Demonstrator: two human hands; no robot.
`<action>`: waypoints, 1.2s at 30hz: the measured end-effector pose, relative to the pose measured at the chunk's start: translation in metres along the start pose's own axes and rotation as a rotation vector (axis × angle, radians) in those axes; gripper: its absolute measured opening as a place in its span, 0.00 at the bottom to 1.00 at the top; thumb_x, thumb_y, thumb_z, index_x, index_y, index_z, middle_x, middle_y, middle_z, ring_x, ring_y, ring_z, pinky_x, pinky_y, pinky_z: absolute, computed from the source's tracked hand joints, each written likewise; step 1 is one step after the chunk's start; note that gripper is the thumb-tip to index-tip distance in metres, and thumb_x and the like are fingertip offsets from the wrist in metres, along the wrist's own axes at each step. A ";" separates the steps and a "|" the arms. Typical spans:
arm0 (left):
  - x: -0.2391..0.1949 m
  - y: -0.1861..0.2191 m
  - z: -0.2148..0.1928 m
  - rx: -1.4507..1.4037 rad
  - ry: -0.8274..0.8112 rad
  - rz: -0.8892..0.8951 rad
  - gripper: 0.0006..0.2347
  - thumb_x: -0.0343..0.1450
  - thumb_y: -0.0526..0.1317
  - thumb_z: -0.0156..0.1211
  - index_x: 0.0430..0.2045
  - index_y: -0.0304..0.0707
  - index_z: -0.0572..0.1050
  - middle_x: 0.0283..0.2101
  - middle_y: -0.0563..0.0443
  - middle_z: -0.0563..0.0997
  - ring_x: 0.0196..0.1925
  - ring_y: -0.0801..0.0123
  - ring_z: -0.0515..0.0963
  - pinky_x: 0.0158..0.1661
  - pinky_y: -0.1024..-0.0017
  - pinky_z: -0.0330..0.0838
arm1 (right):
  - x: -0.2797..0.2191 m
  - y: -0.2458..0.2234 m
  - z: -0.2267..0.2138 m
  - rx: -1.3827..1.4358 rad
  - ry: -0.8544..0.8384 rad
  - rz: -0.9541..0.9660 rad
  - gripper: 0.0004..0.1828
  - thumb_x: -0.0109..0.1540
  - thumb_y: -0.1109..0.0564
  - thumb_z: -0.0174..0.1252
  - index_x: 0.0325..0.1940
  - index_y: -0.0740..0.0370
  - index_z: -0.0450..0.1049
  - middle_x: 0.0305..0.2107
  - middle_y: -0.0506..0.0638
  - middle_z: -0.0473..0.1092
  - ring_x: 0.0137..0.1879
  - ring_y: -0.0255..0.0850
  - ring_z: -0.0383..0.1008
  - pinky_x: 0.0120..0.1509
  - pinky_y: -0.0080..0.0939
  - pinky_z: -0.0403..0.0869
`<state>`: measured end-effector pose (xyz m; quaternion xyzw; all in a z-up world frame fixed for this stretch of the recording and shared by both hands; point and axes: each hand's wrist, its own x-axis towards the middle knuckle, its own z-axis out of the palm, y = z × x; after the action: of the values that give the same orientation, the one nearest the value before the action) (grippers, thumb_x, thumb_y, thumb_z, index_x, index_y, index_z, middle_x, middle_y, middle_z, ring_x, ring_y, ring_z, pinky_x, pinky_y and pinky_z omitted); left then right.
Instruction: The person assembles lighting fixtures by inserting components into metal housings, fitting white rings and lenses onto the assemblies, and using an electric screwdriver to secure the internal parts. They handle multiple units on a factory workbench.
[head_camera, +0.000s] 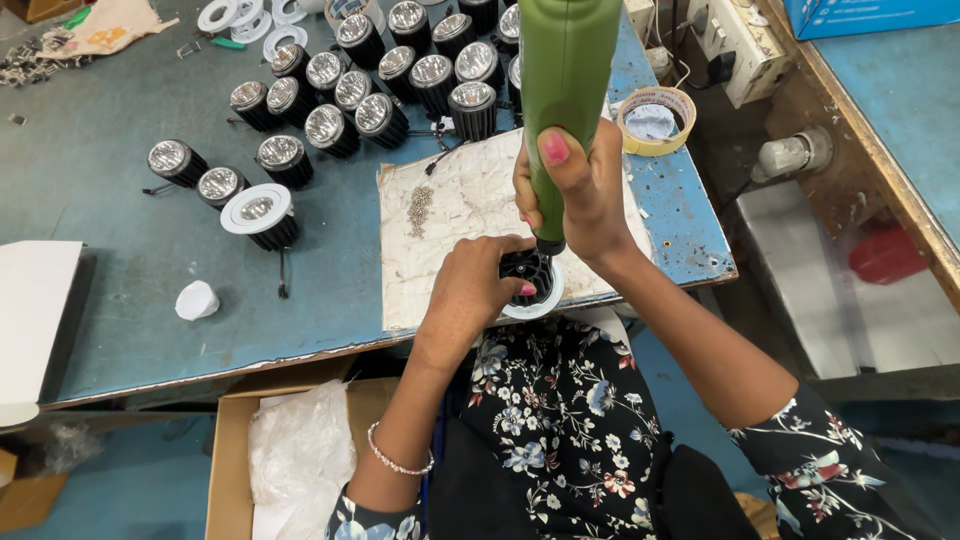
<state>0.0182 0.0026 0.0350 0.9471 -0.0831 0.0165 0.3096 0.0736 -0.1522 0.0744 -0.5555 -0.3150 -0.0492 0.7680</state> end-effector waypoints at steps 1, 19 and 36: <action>0.000 -0.001 0.000 -0.003 0.010 0.010 0.23 0.55 0.38 0.76 0.46 0.45 0.82 0.39 0.39 0.84 0.42 0.47 0.82 0.45 0.58 0.75 | 0.000 0.000 0.000 0.000 -0.002 -0.004 0.39 0.65 0.24 0.55 0.31 0.67 0.67 0.17 0.51 0.65 0.21 0.35 0.68 0.26 0.35 0.69; 0.001 -0.005 0.002 -0.001 0.003 0.010 0.23 0.54 0.38 0.76 0.45 0.47 0.83 0.38 0.40 0.84 0.42 0.49 0.83 0.46 0.59 0.75 | 0.002 0.000 0.000 0.036 -0.025 -0.024 0.37 0.67 0.27 0.54 0.33 0.68 0.67 0.17 0.52 0.65 0.21 0.36 0.67 0.26 0.36 0.69; 0.063 -0.076 0.012 -0.115 -0.165 0.287 0.39 0.60 0.49 0.78 0.63 0.33 0.63 0.58 0.30 0.74 0.60 0.46 0.75 0.56 0.60 0.68 | 0.000 -0.054 -0.027 0.190 -0.039 -0.020 0.40 0.66 0.22 0.54 0.39 0.65 0.64 0.18 0.52 0.62 0.19 0.38 0.64 0.26 0.38 0.68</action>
<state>0.0931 0.0462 -0.0141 0.9044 -0.2433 -0.0221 0.3499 0.0620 -0.1964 0.1141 -0.4777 -0.3388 -0.0157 0.8104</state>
